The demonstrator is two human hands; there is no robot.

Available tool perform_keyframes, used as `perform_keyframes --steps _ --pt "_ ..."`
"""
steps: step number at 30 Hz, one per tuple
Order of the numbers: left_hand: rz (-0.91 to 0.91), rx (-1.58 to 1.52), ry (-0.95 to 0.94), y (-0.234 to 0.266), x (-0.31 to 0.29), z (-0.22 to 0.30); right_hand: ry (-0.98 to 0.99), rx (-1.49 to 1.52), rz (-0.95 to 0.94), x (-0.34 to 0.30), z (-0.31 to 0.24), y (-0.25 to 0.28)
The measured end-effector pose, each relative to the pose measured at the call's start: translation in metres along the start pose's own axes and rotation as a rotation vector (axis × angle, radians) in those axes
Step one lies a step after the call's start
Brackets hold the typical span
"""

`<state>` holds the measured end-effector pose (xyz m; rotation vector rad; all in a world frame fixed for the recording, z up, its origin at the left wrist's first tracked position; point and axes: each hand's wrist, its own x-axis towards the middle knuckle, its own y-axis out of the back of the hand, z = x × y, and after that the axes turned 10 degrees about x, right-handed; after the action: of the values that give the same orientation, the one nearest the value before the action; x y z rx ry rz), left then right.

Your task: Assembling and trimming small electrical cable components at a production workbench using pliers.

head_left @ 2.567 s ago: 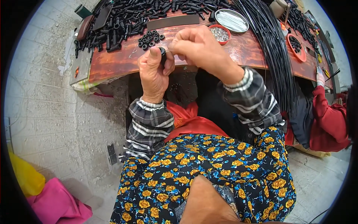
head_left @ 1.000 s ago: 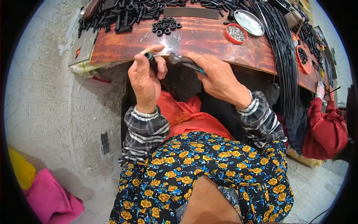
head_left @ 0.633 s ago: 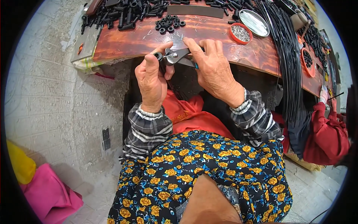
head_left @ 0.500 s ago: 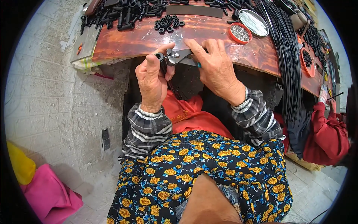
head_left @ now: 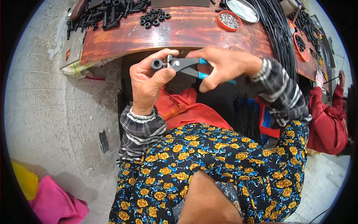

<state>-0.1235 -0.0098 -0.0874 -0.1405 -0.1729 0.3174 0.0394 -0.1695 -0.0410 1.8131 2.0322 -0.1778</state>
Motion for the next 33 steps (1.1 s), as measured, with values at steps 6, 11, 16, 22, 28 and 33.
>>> perform_keyframes --steps 6,11,16,22,28,33 --pt "0.036 -0.049 -0.020 0.005 0.001 -0.001 0.453 -1.115 0.877 -0.012 0.000 -0.024" --pt "-0.057 -0.046 -0.035 0.000 0.005 -0.002 -0.130 0.537 -0.277 -0.009 0.020 -0.012" --pt "-0.033 0.010 0.002 0.006 0.001 0.000 0.157 -0.269 0.242 -0.016 0.010 -0.023" --pt "-0.076 0.007 -0.026 0.000 0.007 0.003 0.187 -0.324 0.383 -0.021 0.012 -0.015" --pt "-0.098 0.059 -0.030 -0.005 0.010 0.002 0.071 0.028 0.098 -0.021 0.018 -0.010" --pt "0.030 -0.036 0.010 0.010 0.014 0.002 0.462 -0.999 0.765 -0.034 0.030 -0.005"
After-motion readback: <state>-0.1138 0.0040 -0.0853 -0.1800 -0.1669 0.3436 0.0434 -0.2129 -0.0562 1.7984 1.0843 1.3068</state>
